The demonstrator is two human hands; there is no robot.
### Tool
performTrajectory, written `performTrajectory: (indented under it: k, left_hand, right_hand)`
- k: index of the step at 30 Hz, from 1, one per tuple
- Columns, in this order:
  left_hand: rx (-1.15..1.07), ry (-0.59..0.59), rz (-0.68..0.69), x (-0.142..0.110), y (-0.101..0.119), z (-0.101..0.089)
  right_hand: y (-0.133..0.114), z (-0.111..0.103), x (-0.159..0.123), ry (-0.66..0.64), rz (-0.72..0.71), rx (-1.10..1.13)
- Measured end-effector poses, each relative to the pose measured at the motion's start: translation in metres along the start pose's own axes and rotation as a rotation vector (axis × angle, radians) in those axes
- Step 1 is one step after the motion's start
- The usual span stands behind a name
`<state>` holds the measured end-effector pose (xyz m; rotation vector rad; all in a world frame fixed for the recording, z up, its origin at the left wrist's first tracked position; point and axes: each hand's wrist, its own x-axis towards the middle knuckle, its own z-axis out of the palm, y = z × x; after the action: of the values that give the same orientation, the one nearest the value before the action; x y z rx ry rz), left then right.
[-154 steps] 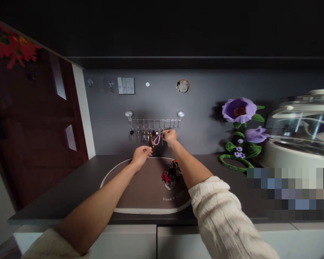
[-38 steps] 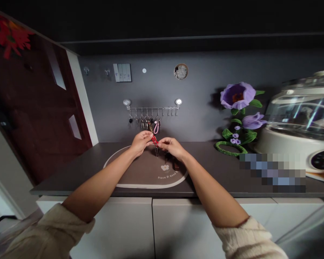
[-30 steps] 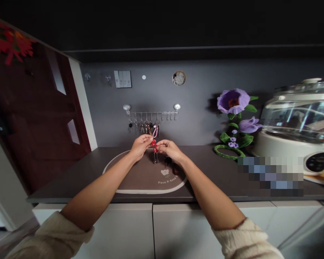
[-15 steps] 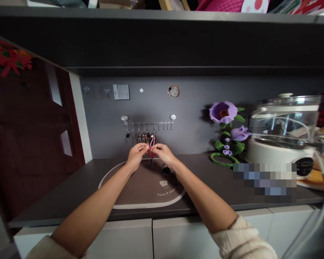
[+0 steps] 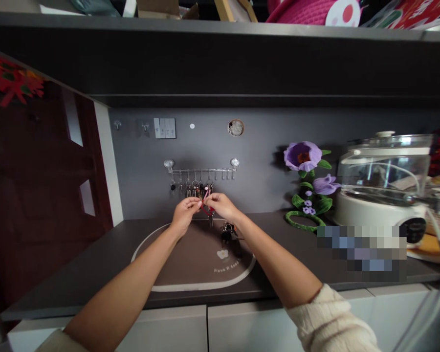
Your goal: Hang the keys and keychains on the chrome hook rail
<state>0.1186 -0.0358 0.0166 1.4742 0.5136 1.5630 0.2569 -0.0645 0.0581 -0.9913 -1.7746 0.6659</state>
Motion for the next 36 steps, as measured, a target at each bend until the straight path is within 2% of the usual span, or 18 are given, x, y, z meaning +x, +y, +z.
performTrajectory:
  k: [5,9,14,22,31,36]
  left_hand:
    - [0.028,0.008,-0.025,0.0,-0.003,0.0]
    - [0.053,0.018,-0.053,0.002,-0.007,-0.001]
    - [0.076,0.03,-0.092,0.002,-0.013,-0.003]
    - [0.091,0.017,-0.134,-0.003,-0.014,0.0]
    - [0.104,0.01,-0.152,-0.005,-0.014,0.001]
    - [0.113,0.004,-0.152,-0.005,-0.016,0.0]
  right_hand:
    - [0.004,-0.009,0.007,0.03,-0.126,-0.194]
    - [0.007,-0.018,0.016,0.117,-0.197,-0.416]
    - [0.011,-0.029,0.037,0.211,-0.244,-0.573]
    - [0.011,-0.043,0.068,0.375,-0.146,-0.765]
    - [0.006,-0.045,0.081,0.478,-0.035,-0.944]
    - [0.008,-0.046,0.083,0.487,-0.016,-1.034]
